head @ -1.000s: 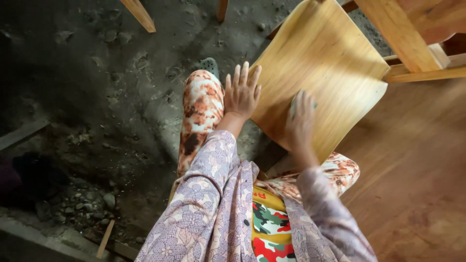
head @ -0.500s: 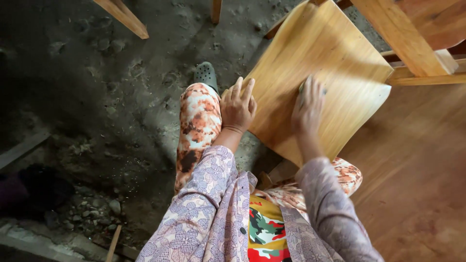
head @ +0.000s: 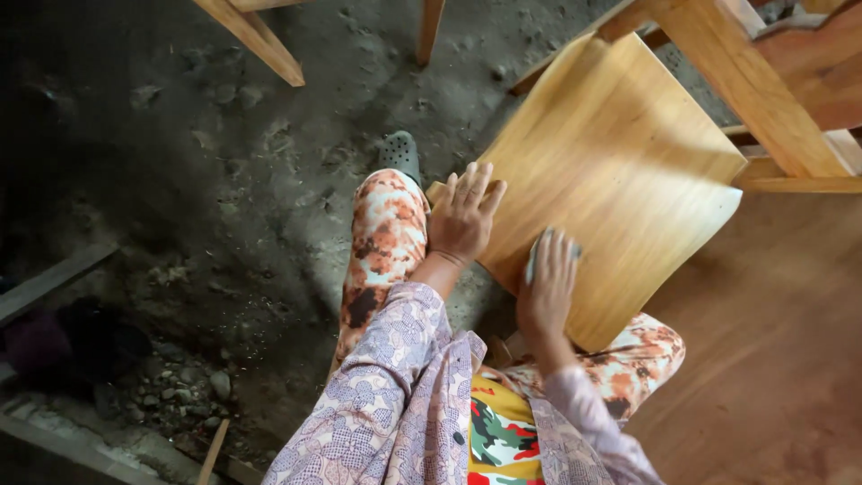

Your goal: The person sands the wooden seat of a chair using sandpaper.

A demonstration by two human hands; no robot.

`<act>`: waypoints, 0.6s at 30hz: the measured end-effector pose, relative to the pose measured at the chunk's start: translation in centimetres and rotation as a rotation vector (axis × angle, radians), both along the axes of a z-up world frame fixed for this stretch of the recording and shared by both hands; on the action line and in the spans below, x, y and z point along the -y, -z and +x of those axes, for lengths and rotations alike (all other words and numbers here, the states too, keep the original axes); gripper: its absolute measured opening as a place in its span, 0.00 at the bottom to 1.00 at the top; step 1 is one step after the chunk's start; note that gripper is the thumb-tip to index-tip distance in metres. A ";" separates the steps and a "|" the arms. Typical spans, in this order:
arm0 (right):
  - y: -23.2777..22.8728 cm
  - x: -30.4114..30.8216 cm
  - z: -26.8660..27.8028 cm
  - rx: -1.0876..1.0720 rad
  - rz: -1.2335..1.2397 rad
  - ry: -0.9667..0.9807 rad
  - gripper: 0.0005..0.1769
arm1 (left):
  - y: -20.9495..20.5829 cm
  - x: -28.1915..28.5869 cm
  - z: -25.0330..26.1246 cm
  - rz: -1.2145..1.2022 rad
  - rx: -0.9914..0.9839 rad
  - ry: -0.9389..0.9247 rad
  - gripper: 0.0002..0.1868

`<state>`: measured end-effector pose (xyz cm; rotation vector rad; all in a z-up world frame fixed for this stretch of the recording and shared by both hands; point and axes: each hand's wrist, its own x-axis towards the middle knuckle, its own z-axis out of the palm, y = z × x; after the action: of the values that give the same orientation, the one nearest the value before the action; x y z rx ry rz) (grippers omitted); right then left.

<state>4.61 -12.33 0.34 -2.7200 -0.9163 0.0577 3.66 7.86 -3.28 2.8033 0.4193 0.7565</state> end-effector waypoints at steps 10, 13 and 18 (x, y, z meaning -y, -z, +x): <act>2.0 -1.5 7.5 0.056 -0.033 0.069 0.30 | -0.2 -0.4 0.0 -0.088 0.044 0.041 0.18; 3.3 -2.8 15.0 0.112 0.001 0.113 0.33 | -0.3 -0.6 0.1 -0.118 0.060 0.031 0.18; 7.5 -2.8 26.7 0.189 0.014 0.083 0.34 | 0.4 -0.5 -0.2 -0.123 0.083 0.012 0.19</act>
<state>31.35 -9.49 -7.13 -2.7824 -0.8478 -0.2253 3.48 8.35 -3.64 2.6477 0.4198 0.8126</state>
